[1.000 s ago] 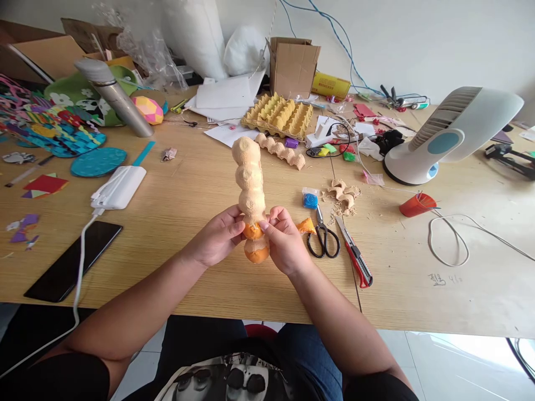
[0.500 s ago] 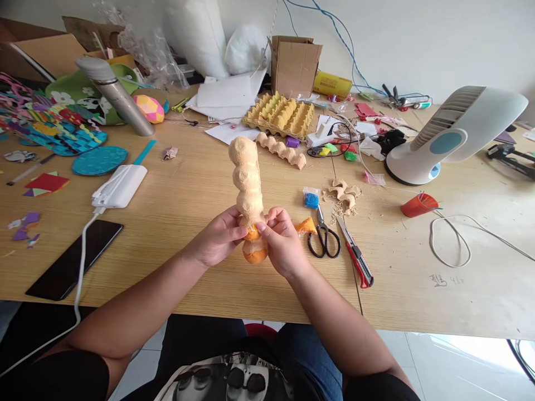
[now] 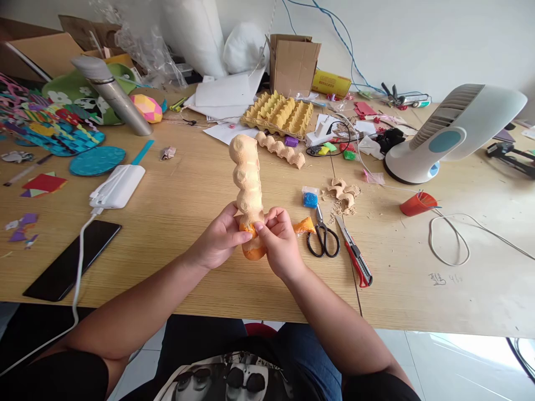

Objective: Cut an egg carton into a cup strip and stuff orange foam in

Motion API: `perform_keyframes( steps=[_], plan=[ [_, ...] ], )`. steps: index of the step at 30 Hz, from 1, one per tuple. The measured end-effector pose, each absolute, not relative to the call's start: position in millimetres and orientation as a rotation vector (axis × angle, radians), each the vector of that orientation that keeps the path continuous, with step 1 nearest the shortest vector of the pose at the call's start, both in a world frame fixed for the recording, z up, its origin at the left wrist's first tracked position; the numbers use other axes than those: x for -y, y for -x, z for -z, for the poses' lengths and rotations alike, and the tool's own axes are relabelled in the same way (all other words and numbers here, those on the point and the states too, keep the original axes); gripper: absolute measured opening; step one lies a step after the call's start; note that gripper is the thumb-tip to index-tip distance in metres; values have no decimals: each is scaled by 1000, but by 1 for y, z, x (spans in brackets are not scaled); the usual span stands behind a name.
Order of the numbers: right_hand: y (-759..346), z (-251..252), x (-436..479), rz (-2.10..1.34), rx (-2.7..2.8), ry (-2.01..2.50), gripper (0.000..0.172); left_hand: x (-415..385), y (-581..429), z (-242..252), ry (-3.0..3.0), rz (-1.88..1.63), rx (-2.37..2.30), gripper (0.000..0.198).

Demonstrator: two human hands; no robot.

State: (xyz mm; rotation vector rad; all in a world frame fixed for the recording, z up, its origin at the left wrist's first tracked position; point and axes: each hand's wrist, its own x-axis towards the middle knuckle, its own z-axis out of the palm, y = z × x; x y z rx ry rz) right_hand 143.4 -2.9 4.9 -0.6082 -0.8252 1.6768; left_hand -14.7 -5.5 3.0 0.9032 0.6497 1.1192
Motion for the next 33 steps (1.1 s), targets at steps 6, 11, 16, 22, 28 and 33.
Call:
perform_keyframes(
  steps=[6, 11, 16, 22, 28, 33],
  plan=[
    [-143, -3, 3, -1665, 846, 596, 38, 5, 13, -3, -895, -1157, -672, 52],
    [-143, -3, 3, -1663, 860, 610, 38, 4, 12, -3, -862, -1170, -690, 54],
    [-143, -2, 2, -1653, 894, 611, 38, 3, 12, -2, -835, -1175, -704, 53],
    [-144, -2, 3, -1667, 913, 619, 37, 1, 13, -3, -814, -1175, -706, 53],
    [-146, -6, 2, -1708, 848, 645, 38, 0, 18, -6, -826, -1109, -626, 62],
    [-152, -9, -1, -1810, 713, 628, 38, -1, 19, -6, -763, -1118, -599, 54]
  ],
)
